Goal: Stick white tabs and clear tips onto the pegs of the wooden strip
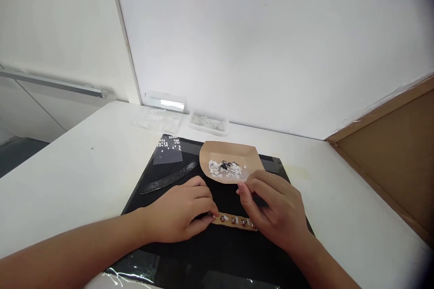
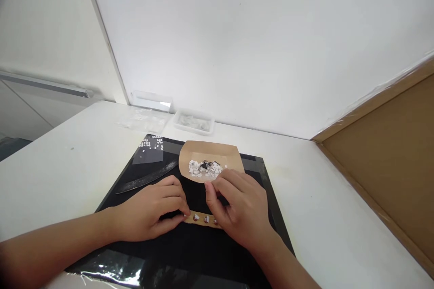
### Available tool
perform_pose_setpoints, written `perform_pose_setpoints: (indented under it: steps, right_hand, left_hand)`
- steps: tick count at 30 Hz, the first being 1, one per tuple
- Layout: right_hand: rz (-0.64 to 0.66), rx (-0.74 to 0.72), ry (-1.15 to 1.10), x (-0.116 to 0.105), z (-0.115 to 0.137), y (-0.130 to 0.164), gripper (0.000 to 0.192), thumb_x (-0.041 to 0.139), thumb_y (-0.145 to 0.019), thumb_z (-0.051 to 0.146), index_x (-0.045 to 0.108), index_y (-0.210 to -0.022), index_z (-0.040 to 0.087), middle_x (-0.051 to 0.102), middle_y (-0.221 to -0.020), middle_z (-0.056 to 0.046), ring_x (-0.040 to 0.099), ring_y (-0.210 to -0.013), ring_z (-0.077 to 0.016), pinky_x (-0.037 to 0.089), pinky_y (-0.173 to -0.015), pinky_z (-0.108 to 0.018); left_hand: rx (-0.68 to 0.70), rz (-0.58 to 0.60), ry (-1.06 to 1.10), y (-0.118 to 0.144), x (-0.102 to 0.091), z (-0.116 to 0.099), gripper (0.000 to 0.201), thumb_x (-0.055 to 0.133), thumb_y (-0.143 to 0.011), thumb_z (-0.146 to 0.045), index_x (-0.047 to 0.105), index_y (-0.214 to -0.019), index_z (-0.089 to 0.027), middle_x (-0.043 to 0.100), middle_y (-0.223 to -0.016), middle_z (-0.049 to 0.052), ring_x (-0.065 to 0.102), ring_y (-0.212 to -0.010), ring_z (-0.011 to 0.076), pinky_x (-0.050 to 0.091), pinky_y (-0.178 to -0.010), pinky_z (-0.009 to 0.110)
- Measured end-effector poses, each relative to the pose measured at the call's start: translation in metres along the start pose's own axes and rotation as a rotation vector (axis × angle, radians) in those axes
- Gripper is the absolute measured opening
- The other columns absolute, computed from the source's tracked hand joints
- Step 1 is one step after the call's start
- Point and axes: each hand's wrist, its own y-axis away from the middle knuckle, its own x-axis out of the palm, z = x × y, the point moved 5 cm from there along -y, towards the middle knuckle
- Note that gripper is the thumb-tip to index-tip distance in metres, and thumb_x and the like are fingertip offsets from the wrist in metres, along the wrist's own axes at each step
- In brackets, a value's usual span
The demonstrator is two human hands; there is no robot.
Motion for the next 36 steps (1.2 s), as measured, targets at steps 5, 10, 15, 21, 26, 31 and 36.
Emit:
perform_pose_setpoints:
  steps: [5, 10, 15, 21, 26, 31, 36]
  right_hand:
    - [0.009, 0.005, 0.010, 0.0004, -0.0010, 0.0018, 0.027, 0.064, -0.100, 0.013, 0.056, -0.075, 0.020, 0.057, -0.070, 0.000, 0.051, -0.065, -0.0137, 0.035, -0.063, -0.032]
    - [0.027, 0.010, 0.029, 0.0027, -0.0013, 0.0025, 0.027, 0.064, -0.100, 0.015, 0.055, -0.075, 0.020, 0.057, -0.070, 0.001, 0.051, -0.065, -0.0136, 0.035, -0.064, -0.032]
    - [0.033, 0.001, 0.034, 0.0058, 0.0014, 0.0006, 0.028, 0.063, -0.101, 0.016, 0.055, -0.074, 0.020, 0.058, -0.069, 0.001, 0.050, -0.064, -0.0133, 0.033, -0.064, -0.031]
    - [0.041, -0.010, 0.048, 0.0061, 0.0010, 0.0009, 0.028, 0.062, -0.103, 0.018, 0.057, -0.075, 0.020, 0.059, -0.070, 0.001, 0.050, -0.065, -0.0132, 0.035, -0.065, -0.030]
    - [0.022, 0.012, 0.036, 0.0043, -0.0002, 0.0007, 0.022, 0.056, -0.106, 0.017, 0.069, -0.088, 0.019, 0.068, -0.079, -0.002, 0.059, -0.070, -0.0148, 0.042, -0.067, -0.029]
    - [-0.037, 0.017, 0.008, 0.0010, -0.0007, -0.0005, 0.027, 0.056, -0.105, 0.009, 0.074, -0.120, 0.023, 0.077, -0.097, -0.004, 0.071, -0.088, -0.0167, 0.053, -0.077, -0.030]
    - [-0.040, 0.005, -0.027, -0.0001, -0.0004, 0.0005, 0.011, 0.073, -0.100, 0.016, 0.076, -0.108, 0.024, 0.076, -0.091, -0.002, 0.070, -0.085, -0.0164, 0.054, -0.076, -0.030]
  left_hand:
    - [0.050, -0.014, -0.040, -0.0019, -0.0026, -0.0027, 0.011, 0.063, -0.101, -0.016, 0.070, -0.108, -0.017, 0.074, -0.102, 0.006, 0.058, -0.098, 0.0211, 0.051, -0.093, 0.035]
    - [0.071, -0.026, -0.066, -0.0019, -0.0041, -0.0055, 0.009, 0.062, -0.102, -0.016, 0.069, -0.108, -0.017, 0.074, -0.101, 0.006, 0.058, -0.097, 0.0212, 0.051, -0.094, 0.035]
    - [0.046, -0.002, -0.081, -0.0009, -0.0022, -0.0036, 0.010, 0.060, -0.103, -0.019, 0.068, -0.110, -0.018, 0.074, -0.102, 0.006, 0.057, -0.100, 0.0224, 0.052, -0.092, 0.035]
    - [0.015, 0.015, -0.059, -0.0011, -0.0034, -0.0034, 0.009, 0.061, -0.102, -0.018, 0.067, -0.109, -0.018, 0.072, -0.103, 0.006, 0.062, -0.098, 0.0210, 0.053, -0.091, 0.034]
    - [-0.005, 0.020, -0.049, -0.0005, -0.0049, -0.0031, 0.015, 0.063, -0.099, -0.016, 0.067, -0.113, -0.019, 0.072, -0.106, 0.007, 0.062, -0.100, 0.0222, 0.055, -0.091, 0.034]
    - [-0.040, 0.008, -0.038, -0.0004, -0.0056, -0.0016, 0.017, 0.064, -0.099, -0.019, 0.068, -0.116, -0.018, 0.071, -0.107, 0.008, 0.062, -0.100, 0.0231, 0.054, -0.089, 0.036]
    - [-0.104, 0.022, -0.044, 0.0000, -0.0031, 0.0026, 0.011, 0.068, -0.096, -0.019, 0.072, -0.106, -0.019, 0.069, -0.099, 0.006, 0.060, -0.093, 0.0220, 0.051, -0.082, 0.033]
